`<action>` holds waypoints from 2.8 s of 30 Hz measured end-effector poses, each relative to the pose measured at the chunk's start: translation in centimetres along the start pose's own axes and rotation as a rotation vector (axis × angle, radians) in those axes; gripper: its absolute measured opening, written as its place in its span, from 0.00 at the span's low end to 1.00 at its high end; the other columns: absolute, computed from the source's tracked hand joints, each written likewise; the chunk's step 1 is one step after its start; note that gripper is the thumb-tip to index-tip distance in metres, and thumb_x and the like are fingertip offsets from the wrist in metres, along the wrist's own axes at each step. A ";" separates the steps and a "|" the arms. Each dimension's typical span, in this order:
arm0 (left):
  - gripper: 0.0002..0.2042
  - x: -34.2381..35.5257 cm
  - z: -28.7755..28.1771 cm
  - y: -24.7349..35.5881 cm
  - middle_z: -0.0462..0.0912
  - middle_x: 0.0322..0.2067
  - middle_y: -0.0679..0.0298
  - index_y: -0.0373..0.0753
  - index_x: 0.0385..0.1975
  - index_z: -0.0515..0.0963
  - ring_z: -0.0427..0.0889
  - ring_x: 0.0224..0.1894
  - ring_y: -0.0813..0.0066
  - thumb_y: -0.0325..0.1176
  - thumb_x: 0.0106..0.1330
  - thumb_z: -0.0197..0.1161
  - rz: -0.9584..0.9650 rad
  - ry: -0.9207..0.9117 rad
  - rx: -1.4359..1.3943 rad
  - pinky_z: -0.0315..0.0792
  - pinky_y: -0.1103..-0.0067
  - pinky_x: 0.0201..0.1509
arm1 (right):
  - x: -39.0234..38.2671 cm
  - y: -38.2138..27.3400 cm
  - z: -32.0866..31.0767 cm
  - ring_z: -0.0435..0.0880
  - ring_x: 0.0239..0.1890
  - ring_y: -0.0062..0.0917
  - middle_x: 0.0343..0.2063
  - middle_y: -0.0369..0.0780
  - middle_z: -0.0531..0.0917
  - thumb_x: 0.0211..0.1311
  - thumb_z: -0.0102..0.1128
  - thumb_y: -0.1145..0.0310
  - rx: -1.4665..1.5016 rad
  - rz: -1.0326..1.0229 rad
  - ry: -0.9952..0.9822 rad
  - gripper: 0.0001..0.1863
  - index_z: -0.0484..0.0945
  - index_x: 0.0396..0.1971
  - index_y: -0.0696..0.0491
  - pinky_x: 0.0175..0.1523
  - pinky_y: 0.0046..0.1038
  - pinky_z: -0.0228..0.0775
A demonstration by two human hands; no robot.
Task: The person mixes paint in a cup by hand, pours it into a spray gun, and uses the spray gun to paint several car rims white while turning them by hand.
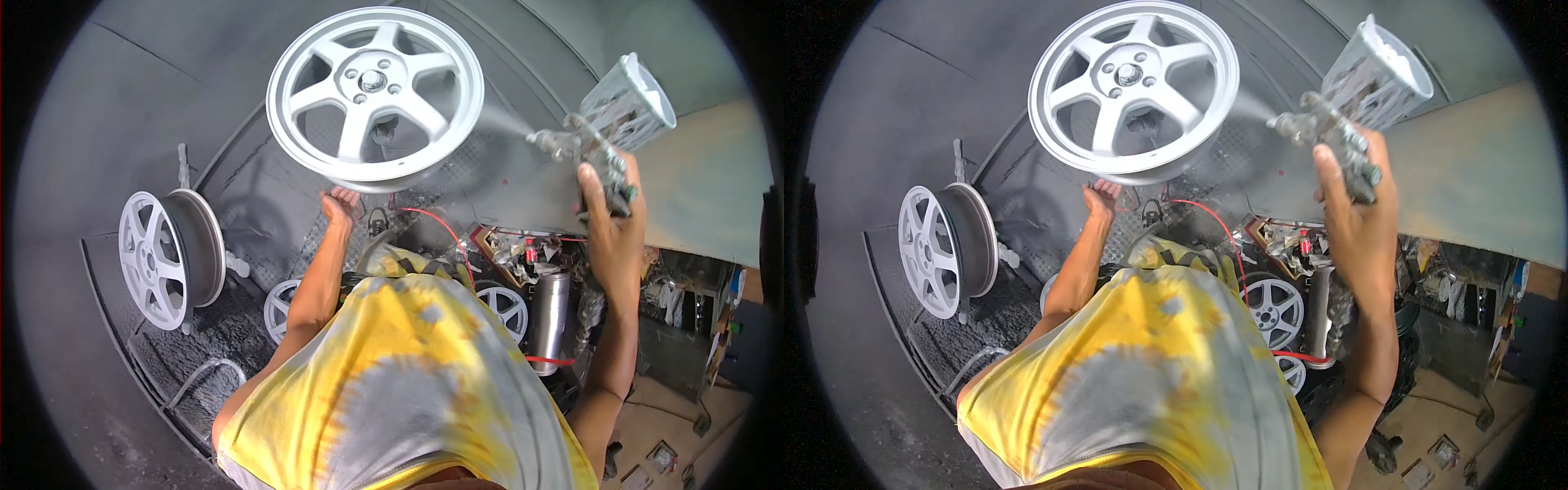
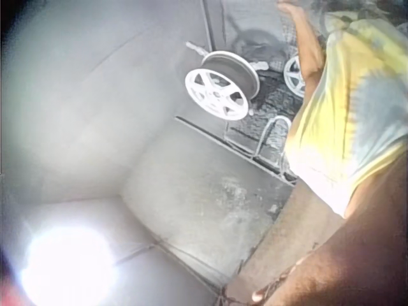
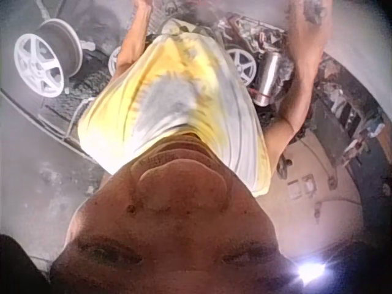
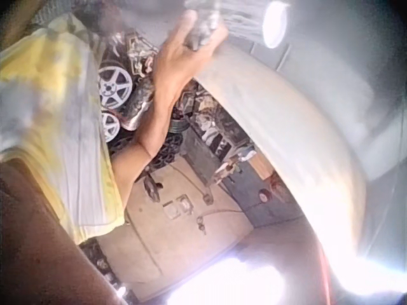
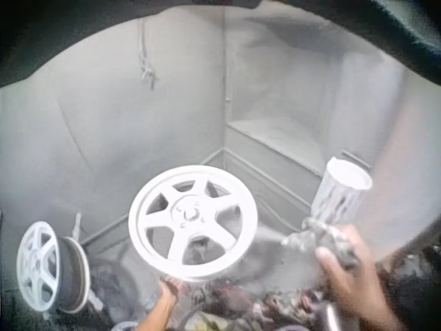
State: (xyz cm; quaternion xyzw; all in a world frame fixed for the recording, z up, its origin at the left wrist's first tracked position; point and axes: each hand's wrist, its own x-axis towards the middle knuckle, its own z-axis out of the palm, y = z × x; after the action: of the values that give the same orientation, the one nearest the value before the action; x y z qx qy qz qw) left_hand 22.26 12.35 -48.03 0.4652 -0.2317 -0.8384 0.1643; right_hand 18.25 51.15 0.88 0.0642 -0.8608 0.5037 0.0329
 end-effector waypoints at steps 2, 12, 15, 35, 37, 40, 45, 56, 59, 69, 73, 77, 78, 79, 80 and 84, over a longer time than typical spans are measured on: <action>0.26 0.1 0.1 0.5 0.82 0.28 0.62 0.39 0.36 0.75 0.85 0.34 0.63 0.55 0.79 0.37 0.016 -0.003 0.004 0.84 0.63 0.48 | 2.3 0.6 -0.1 0.74 0.29 0.13 0.34 0.32 0.81 0.77 0.62 0.67 -0.023 -0.087 0.021 0.12 0.78 0.54 0.57 0.35 0.19 0.70; 0.24 -1.6 2.7 2.3 0.72 0.19 0.73 0.50 0.24 0.69 0.74 0.24 0.73 0.57 0.79 0.40 0.004 0.003 0.027 0.74 0.73 0.34 | 7.5 -4.9 4.3 0.76 0.30 0.12 0.33 0.31 0.82 0.76 0.63 0.67 0.093 -0.155 0.018 0.12 0.80 0.52 0.57 0.36 0.18 0.70; 0.24 -1.3 3.4 2.1 0.68 0.17 0.75 0.53 0.22 0.65 0.70 0.21 0.75 0.61 0.78 0.41 0.022 0.047 0.047 0.72 0.74 0.33 | 6.7 -7.0 5.0 0.76 0.30 0.13 0.31 0.31 0.79 0.78 0.61 0.63 0.107 -0.078 -0.135 0.15 0.79 0.54 0.57 0.37 0.18 0.69; 0.39 6.1 13.5 14.0 0.81 0.60 0.61 0.45 0.67 0.74 0.81 0.60 0.58 0.71 0.76 0.35 0.113 -0.480 0.499 0.76 0.61 0.63 | 8.2 -9.7 11.8 0.76 0.34 0.13 0.36 0.33 0.82 0.75 0.64 0.70 0.125 0.001 -0.086 0.14 0.78 0.55 0.58 0.39 0.19 0.72; 0.39 6.3 13.4 14.2 0.81 0.60 0.61 0.45 0.67 0.74 0.81 0.60 0.58 0.71 0.76 0.35 0.111 -0.489 0.507 0.76 0.61 0.63 | 8.3 -10.2 11.8 0.76 0.34 0.13 0.35 0.33 0.81 0.76 0.62 0.70 0.033 0.005 -0.045 0.14 0.78 0.55 0.58 0.39 0.20 0.72; 0.39 6.8 13.4 14.8 0.81 0.61 0.61 0.45 0.67 0.73 0.81 0.60 0.58 0.71 0.75 0.35 0.106 -0.498 0.510 0.76 0.61 0.64 | 7.8 -10.8 11.0 0.76 0.32 0.14 0.33 0.33 0.79 0.77 0.59 0.69 -0.050 0.065 -0.054 0.13 0.77 0.55 0.58 0.39 0.20 0.72; 0.40 6.8 13.7 15.2 0.81 0.61 0.61 0.45 0.68 0.73 0.80 0.61 0.58 0.72 0.75 0.34 0.088 -0.523 0.519 0.75 0.61 0.64 | 7.0 -11.9 11.4 0.75 0.30 0.14 0.32 0.33 0.78 0.78 0.59 0.67 0.060 0.147 -0.136 0.12 0.77 0.53 0.57 0.38 0.19 0.70; 0.42 6.9 14.0 16.3 0.80 0.63 0.60 0.44 0.70 0.72 0.79 0.63 0.57 0.74 0.74 0.33 0.083 -0.537 0.521 0.74 0.61 0.66 | 15.3 -11.2 16.6 0.76 0.30 0.13 0.33 0.32 0.82 0.78 0.61 0.66 0.005 -0.187 -0.042 0.11 0.79 0.51 0.57 0.37 0.18 0.71; 0.43 7.2 14.5 16.9 0.80 0.63 0.60 0.44 0.70 0.71 0.79 0.63 0.57 0.74 0.74 0.33 0.087 -0.550 0.522 0.73 0.61 0.67 | 16.7 -11.0 18.6 0.76 0.28 0.11 0.31 0.31 0.83 0.77 0.62 0.67 0.126 -0.231 -0.086 0.08 0.80 0.47 0.56 0.34 0.17 0.69; 0.45 4.3 14.0 15.7 0.79 0.64 0.59 0.44 0.71 0.71 0.78 0.64 0.56 0.76 0.73 0.32 0.146 -0.389 0.395 0.72 0.60 0.69 | 14.3 -12.3 22.2 0.77 0.27 0.13 0.28 0.31 0.81 0.74 0.65 0.68 0.272 -0.160 -0.421 0.09 0.80 0.45 0.57 0.34 0.20 0.71; 0.45 -2.5 10.9 10.8 0.79 0.65 0.59 0.44 0.72 0.70 0.78 0.65 0.56 0.77 0.73 0.31 0.075 -0.207 0.132 0.72 0.60 0.69 | 14.7 -10.4 24.0 0.78 0.27 0.14 0.28 0.32 0.82 0.74 0.65 0.66 0.222 -0.263 -0.471 0.11 0.78 0.47 0.55 0.34 0.22 0.72; 0.56 -6.6 6.1 1.5 0.72 0.71 0.52 0.37 0.76 0.63 0.70 0.72 0.52 0.83 0.67 0.24 -0.341 -0.294 -0.062 0.65 0.57 0.74 | 14.7 -9.3 25.8 0.81 0.27 0.19 0.24 0.37 0.83 0.75 0.64 0.61 0.083 -0.317 -0.469 0.14 0.77 0.49 0.54 0.35 0.29 0.73; 0.56 -8.1 5.3 0.4 0.70 0.72 0.49 0.34 0.74 0.64 0.70 0.72 0.50 0.83 0.67 0.26 -0.525 -0.312 0.017 0.64 0.54 0.75 | 14.7 -8.9 25.9 0.82 0.26 0.20 0.24 0.37 0.83 0.75 0.64 0.60 0.079 -0.310 -0.475 0.14 0.76 0.49 0.54 0.35 0.29 0.73; 0.57 -8.5 4.2 -0.5 0.71 0.71 0.48 0.33 0.73 0.65 0.71 0.71 0.50 0.83 0.66 0.25 -0.533 -0.335 0.047 0.64 0.54 0.75 | 14.7 -9.0 26.2 0.82 0.26 0.20 0.23 0.38 0.83 0.75 0.64 0.60 0.077 -0.310 -0.487 0.15 0.76 0.49 0.55 0.35 0.30 0.73; 0.58 -8.7 3.3 -1.3 0.72 0.70 0.47 0.31 0.72 0.65 0.72 0.70 0.50 0.84 0.66 0.24 -0.544 -0.359 0.081 0.64 0.54 0.75 | 14.5 -9.1 26.3 0.82 0.25 0.21 0.23 0.38 0.83 0.75 0.64 0.60 0.066 -0.327 -0.501 0.15 0.76 0.50 0.55 0.34 0.30 0.73; 0.58 -5.6 1.2 0.5 0.76 0.66 0.47 0.31 0.72 0.65 0.74 0.68 0.51 0.83 0.67 0.22 -0.388 -0.197 0.218 0.68 0.57 0.71 | 13.9 -9.4 26.2 0.81 0.26 0.22 0.26 0.37 0.83 0.75 0.64 0.60 0.016 -0.401 -0.483 0.14 0.77 0.48 0.55 0.33 0.28 0.72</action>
State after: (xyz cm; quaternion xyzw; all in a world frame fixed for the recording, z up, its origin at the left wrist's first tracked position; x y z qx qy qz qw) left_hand 24.17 14.99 -43.24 0.4321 -0.2418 -0.8656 -0.0745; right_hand 6.07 22.65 -2.15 0.3508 -0.8099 0.4642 -0.0743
